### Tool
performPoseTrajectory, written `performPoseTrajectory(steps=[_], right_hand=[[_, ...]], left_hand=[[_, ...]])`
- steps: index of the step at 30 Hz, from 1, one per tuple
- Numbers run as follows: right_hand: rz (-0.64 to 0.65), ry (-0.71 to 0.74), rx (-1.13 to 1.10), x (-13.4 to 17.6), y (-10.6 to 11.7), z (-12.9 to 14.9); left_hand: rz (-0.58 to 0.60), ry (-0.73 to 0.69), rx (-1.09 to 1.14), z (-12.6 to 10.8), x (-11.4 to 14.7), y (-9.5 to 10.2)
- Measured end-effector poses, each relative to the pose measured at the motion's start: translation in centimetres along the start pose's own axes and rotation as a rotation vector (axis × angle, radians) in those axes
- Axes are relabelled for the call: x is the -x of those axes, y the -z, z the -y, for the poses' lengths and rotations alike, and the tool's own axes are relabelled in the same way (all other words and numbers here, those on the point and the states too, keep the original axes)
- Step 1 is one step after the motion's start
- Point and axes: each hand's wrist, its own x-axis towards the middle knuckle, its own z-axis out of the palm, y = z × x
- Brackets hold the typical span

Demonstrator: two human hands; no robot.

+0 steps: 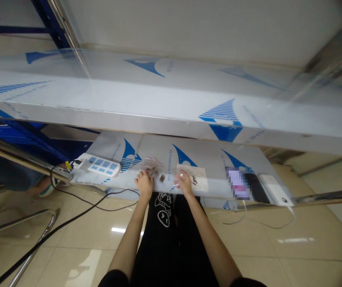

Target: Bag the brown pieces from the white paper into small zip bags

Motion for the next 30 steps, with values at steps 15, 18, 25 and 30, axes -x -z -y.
performPoseTrajectory(steps=[15,18,25,30], right_hand=[[0.119,0.19,0.16,0.3,-2.3,0.8],[0.137,0.264,0.121,1.9,0.1,3.1],[0.451,0.134,0.022,6.6,8.2,8.1],[0.341,0.116,0.052,7.3,11.4,7.3]], left_hand=[[0.079,-0.209,0.922,-4.3,0.7,6.9],[0.137,-0.194,0.938,-5.9,1.9,7.7],[0.499,-0.3,0.827,-9.7,6.6,4.4],[0.43,-0.342,0.711,-11.8,9.0,1.5]])
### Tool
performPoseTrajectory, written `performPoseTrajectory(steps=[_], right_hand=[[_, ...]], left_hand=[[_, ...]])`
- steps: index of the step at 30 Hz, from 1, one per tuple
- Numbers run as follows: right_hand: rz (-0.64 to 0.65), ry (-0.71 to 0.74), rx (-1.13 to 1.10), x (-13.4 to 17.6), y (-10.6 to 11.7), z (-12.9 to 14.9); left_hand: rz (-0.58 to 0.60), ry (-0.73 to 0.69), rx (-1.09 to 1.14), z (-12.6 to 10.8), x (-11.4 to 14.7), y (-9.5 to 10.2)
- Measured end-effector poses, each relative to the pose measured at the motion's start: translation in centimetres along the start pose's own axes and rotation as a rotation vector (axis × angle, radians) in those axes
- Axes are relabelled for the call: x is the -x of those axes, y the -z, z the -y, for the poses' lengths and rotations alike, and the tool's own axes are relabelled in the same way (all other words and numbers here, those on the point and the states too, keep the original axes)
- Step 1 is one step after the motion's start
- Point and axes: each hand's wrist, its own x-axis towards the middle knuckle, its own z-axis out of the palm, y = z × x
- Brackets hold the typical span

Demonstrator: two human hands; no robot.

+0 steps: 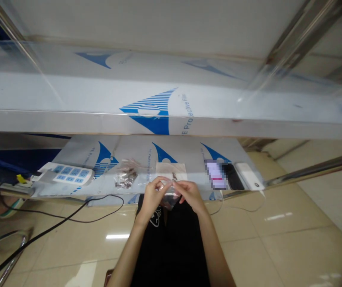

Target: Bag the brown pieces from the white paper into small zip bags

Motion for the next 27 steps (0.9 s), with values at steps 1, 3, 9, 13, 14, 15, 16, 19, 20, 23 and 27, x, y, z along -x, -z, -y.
performPoseTrajectory(steps=[1,3,9,13,14,15,16,19,20,23,27], right_hand=[[-0.039,-0.015,-0.023,0.1,0.3,-0.3],[-0.102,-0.049,-0.069,0.2,0.8,-0.7],[-0.075,-0.143,-0.047,0.4,3.3,-0.7],[-0.008,-0.174,-0.096,0.6,4.9,-0.5],[-0.02,-0.174,-0.116,0.6,5.1,-0.5],[-0.036,-0.17,-0.134,0.6,5.1,-0.5],[-0.049,-0.163,-0.15,0.6,5.0,-0.4],[-0.05,-0.128,-0.192,0.5,4.1,-0.5],[-0.04,-0.115,-0.207,0.5,3.8,-0.6],[-0.035,-0.095,-0.243,0.4,2.9,-1.1],[-0.03,-0.111,-0.22,0.5,2.2,-1.1]], left_hand=[[-0.072,-0.02,-0.063,-0.2,0.1,-0.6],[-0.203,-0.047,-0.207,-0.8,0.3,-1.8],[0.111,-0.06,-0.266,-1.8,0.1,-4.3],[0.124,-0.047,-0.368,-2.5,-1.0,-4.8],[0.112,-0.048,-0.414,-2.9,-1.2,-4.8],[0.092,-0.047,-0.457,-3.2,-1.4,-4.8],[0.057,-0.043,-0.498,-3.5,-1.4,-4.8],[-0.102,-0.054,-0.575,-4.1,-1.1,-4.7],[-0.124,-0.079,-0.562,-4.1,-0.8,-4.7],[-0.076,-0.15,-0.435,-3.6,0.0,-4.4],[-0.062,-0.089,-0.336,-2.7,0.8,-3.7]])
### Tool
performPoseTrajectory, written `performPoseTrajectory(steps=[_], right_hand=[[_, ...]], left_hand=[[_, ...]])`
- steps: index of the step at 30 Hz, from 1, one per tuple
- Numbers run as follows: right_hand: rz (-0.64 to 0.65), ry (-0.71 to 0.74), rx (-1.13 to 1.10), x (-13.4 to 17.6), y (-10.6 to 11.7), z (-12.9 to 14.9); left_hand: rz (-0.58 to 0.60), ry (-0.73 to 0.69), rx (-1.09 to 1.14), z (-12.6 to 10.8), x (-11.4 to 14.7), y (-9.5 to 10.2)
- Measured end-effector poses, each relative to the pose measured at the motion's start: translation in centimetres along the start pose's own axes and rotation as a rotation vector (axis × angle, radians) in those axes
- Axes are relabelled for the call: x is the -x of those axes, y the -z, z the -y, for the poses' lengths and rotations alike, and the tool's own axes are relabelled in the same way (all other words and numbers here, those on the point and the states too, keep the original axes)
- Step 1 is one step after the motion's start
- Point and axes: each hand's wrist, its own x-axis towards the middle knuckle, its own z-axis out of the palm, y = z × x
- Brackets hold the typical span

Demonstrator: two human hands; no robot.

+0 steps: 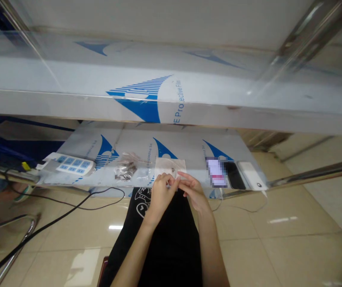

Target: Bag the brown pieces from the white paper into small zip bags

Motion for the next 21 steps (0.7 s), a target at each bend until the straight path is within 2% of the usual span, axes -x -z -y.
performPoseTrajectory(steps=[4,9,17,21], right_hand=[[0.028,0.001,0.03,0.3,-0.9,0.6],[0.04,-0.002,0.091,0.4,-1.8,1.2],[0.083,-0.028,0.138,0.4,-2.3,1.3],[0.059,-0.002,0.161,0.3,-2.4,0.9]], left_hand=[[0.04,0.024,0.114,0.4,0.4,0.9],[0.016,0.025,0.128,0.5,0.7,1.9],[0.11,0.139,0.374,2.0,0.8,1.7],[0.18,0.108,0.39,3.0,0.7,1.5]])
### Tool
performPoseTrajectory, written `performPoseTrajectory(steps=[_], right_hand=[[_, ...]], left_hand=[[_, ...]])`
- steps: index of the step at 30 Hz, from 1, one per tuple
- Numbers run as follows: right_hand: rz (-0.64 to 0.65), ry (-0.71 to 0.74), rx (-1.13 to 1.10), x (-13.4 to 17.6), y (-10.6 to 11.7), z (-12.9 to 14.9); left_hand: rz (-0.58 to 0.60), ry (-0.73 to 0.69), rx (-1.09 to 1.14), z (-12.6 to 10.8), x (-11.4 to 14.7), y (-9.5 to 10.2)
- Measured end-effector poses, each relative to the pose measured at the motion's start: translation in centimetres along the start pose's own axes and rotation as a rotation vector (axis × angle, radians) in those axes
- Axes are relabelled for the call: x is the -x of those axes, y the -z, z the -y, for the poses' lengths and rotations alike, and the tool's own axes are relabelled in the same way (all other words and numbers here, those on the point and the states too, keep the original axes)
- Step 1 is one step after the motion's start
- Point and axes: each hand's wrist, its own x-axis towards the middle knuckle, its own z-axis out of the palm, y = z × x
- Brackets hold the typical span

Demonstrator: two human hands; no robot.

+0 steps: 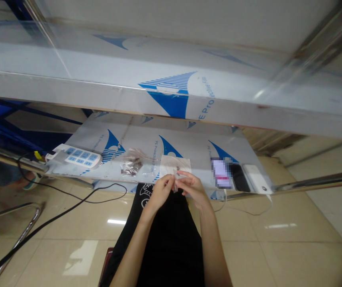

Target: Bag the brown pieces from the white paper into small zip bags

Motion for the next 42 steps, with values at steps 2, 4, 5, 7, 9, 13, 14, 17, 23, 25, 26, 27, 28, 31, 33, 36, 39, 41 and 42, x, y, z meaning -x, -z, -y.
performPoseTrajectory(steps=[2,4,5,7,9,13,14,17,23,25,26,27,28,31,33,36,39,41,42], right_hand=[[-0.06,0.039,0.061,-0.1,-0.3,-0.3],[-0.126,0.095,0.163,-0.2,-0.7,-0.6],[-0.151,0.127,0.219,-0.3,-1.0,-0.8],[-0.195,0.197,0.322,-0.3,-1.5,-1.1],[-0.25,0.274,0.405,-0.3,-1.9,-1.3],[-0.331,0.35,0.494,-0.7,-1.8,-2.0],[-0.355,0.35,0.508,-0.9,-1.5,-2.2],[-0.447,0.311,0.503,-1.4,-0.4,-3.0],[-0.375,0.257,0.476,-1.7,0.1,-3.3],[-0.263,0.285,0.446,-1.7,-0.1,-3.3],[-0.22,0.284,0.429,-1.7,-0.2,-3.3],[-0.194,0.275,0.42,-1.7,-0.1,-3.4],[-0.187,0.258,0.419,-1.8,0.0,-3.6],[-0.236,0.188,0.378,-2.2,0.5,-4.3],[-0.215,0.133,0.274,-2.3,0.9,-4.9],[-0.05,0.07,0.035,-2.3,1.0,-5.7],[0.058,-0.019,-0.279,-2.3,0.8,-6.4],[0.086,-0.097,-0.418,-2.5,0.7,-7.0],[0.1,-0.129,-0.443,-2.6,0.7,-7.3]], left_hand=[[-0.012,-0.023,-0.083,0.2,0.0,0.0],[-0.042,-0.024,-0.177,0.3,0.1,0.0],[-0.057,-0.02,-0.226,0.4,0.1,-0.1],[-0.088,-0.016,-0.336,0.4,0.1,-0.3],[-0.108,-0.021,-0.454,0.4,0.1,-0.5],[-0.096,-0.03,-0.603,0.8,0.0,-0.8],[-0.094,-0.027,-0.621,0.8,0.0,-0.7],[-0.106,-0.014,-0.644,0.9,0.1,-0.6],[-0.077,-0.025,-0.577,0.7,0.3,-0.5],[-0.049,-0.028,-0.544,0.8,0.2,-0.4],[-0.036,-0.03,-0.536,0.9,0.2,-0.3],[-0.028,-0.031,-0.536,1.0,0.3,-0.2],[-0.028,-0.029,-0.544,1.1,0.3,0.0],[-0.07,-0.007,-0.601,1.4,0.5,0.3],[-0.106,0.01,-0.614,1.6,0.7,0.4],[-0.092,0.003,-0.49,1.5,0.6,0.4],[-0.048,-0.031,-0.278,1.4,0.1,0.3],[-0.023,-0.058,-0.186,1.6,-0.3,0.3],[-0.011,-0.072,-0.167,1.7,-0.4,0.2]])
